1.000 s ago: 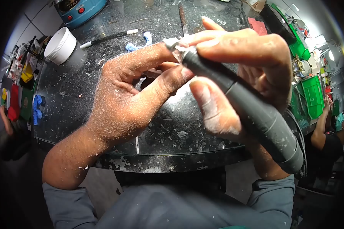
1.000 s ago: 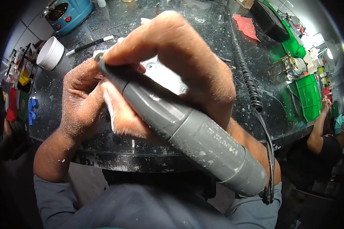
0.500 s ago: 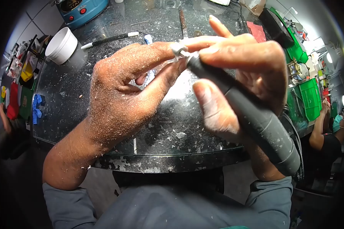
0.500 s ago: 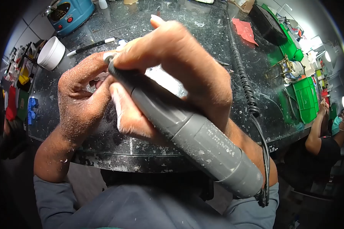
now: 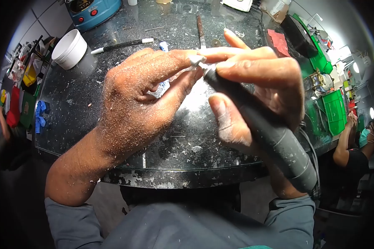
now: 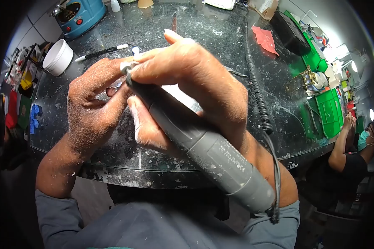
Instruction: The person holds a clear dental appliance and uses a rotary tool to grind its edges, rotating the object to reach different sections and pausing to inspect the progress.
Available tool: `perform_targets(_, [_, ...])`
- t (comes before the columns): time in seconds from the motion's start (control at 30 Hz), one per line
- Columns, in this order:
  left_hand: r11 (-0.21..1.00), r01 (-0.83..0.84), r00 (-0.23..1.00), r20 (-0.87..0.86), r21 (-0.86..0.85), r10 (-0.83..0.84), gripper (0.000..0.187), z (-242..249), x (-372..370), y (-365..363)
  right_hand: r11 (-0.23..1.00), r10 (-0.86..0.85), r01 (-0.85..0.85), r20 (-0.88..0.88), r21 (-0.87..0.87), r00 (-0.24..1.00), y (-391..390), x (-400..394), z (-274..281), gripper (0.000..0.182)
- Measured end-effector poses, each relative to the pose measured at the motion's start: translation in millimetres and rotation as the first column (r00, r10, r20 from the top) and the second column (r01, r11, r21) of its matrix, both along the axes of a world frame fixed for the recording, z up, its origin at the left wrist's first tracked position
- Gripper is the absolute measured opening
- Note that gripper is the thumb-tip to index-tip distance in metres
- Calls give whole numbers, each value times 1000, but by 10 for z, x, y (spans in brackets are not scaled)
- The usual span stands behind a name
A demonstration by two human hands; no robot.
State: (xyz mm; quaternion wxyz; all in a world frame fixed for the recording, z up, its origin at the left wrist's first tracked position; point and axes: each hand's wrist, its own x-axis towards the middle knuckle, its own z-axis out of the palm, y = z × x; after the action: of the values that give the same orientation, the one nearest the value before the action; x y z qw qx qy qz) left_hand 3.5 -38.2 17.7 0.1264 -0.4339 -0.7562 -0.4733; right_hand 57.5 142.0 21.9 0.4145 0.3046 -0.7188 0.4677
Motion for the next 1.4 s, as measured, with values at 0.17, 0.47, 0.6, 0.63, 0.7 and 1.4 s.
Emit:
perform_targets(0.17, [1000,-14,993,-118,-17,12,29,-11,-56,-12,959,24,-27,15,283,1000,68,8,29,35])
perform_targets(0.47, [999,-42,997,-59,10,43,30,-27,-55,-17,972,-5,-1,25,235,1000,41,11,23,35])
perform_targets(0.6, [999,-28,995,-94,-28,25,30,-10,-74,-32,949,13,-15,7,314,1000,63,11,11,37])
perform_targets(0.63, [999,-29,991,-134,-15,27,30,-22,-85,-31,958,19,-21,9,286,1000,50,11,7,37])
perform_targets(0.7, [999,-37,985,-168,-18,34,29,-36,-108,-26,966,29,-30,11,258,1000,37,9,0,37])
perform_targets(1.4, [981,133,898,402,140,-179,38,2,-17,21,995,24,5,301,-95,953,-28,30,50,42])
